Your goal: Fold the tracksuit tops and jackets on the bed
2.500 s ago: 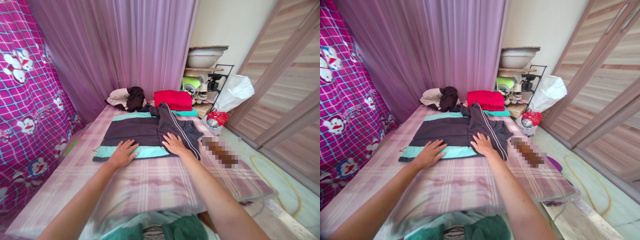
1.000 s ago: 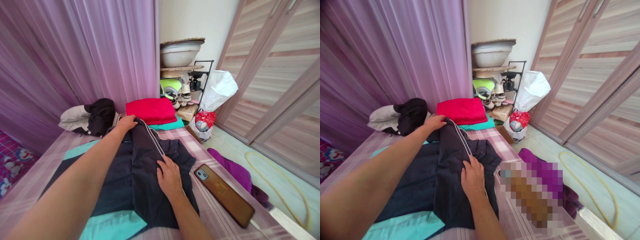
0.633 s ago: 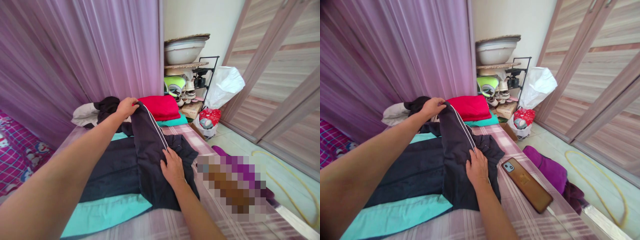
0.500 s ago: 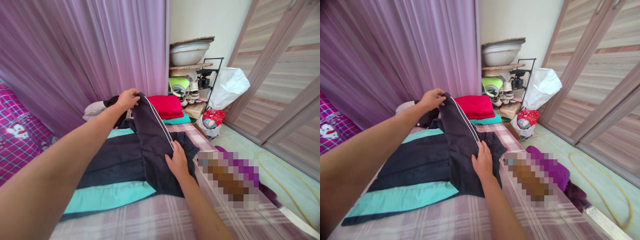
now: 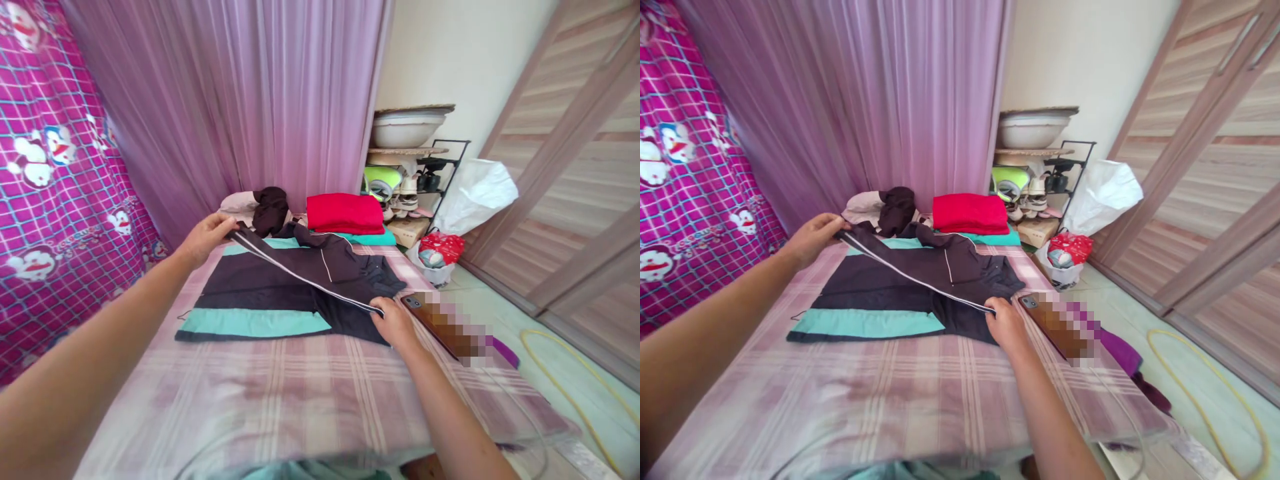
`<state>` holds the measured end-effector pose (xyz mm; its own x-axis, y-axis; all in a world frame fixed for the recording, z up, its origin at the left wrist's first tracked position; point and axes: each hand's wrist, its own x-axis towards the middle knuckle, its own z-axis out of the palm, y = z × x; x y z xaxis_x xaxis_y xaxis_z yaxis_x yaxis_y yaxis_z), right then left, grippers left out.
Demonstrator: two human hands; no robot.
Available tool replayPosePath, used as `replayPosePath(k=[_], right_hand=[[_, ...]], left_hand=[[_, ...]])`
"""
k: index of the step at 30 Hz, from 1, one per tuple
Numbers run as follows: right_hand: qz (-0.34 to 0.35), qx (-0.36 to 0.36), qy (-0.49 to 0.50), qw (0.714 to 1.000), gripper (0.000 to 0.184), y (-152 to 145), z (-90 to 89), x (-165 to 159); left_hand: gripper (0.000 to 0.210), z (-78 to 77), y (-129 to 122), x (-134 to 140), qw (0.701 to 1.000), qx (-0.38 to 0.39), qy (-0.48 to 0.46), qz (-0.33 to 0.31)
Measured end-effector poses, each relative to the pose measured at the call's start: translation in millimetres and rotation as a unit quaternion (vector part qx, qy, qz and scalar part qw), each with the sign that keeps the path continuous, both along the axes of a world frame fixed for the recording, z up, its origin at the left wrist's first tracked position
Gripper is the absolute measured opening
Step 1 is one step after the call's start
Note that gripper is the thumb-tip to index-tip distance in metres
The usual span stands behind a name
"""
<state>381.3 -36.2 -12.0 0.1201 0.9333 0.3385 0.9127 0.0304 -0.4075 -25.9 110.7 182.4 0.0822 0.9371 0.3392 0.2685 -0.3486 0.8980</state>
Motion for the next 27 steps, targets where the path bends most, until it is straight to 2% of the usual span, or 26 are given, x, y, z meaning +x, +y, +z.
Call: replayPosePath(k=[3, 7, 10, 12, 14, 17, 21, 24, 27], right_hand=[[0.046, 0.002, 0.002, 0.999, 0.023, -3.5, -0.4, 3.0], [0.121, -0.019, 0.047, 0.991, 0.029, -9.6, 5.1, 8.8], [0.131, -0.007, 0.059, 0.99, 0.028, -14.8, 10.8, 8.5], [0.12, 0.018, 0.024, 0.992, 0.026, -18.0, 12.8, 5.4], [0.114, 0.028, -0.019, 0.993, 0.027, -20.8, 12.5, 1.4], [0.115, 0.007, -0.04, 0.993, 0.031, -24.8, 8.4, -1.4], [0.125, -0.047, -0.033, 0.99, 0.037, -29.2, 7.8, 4.4], [0.123, -0.045, -0.015, 0.991, 0.047, -25.8, 23.2, -0.2], [0.146, 0.013, 0.015, 0.989, 0.046, -8.7, 52.3, -33.3]], left_hand=[[0.046, -46.6, -29.4, -39.5, 0.999, -0.024, 0.006, 0.022], [0.042, -107.2, -54.3, -71.4, 0.996, -0.061, 0.055, 0.038], [0.037, -140.0, -58.5, -82.5, 0.991, -0.067, 0.096, 0.061], [0.032, -153.5, -57.3, -84.8, 0.987, -0.058, 0.123, 0.086], [0.027, -161.7, -56.2, -84.2, 0.983, -0.045, 0.145, 0.106], [0.029, -168.5, -60.3, -82.0, 0.971, -0.04, 0.207, 0.116], [0.036, -168.5, -73.9, -84.6, 0.929, -0.054, 0.345, 0.119], [0.036, -157.5, -80.1, -83.1, 0.892, -0.008, 0.438, 0.113], [0.039, -143.2, -78.3, -65.0, 0.861, 0.066, 0.493, 0.106]])
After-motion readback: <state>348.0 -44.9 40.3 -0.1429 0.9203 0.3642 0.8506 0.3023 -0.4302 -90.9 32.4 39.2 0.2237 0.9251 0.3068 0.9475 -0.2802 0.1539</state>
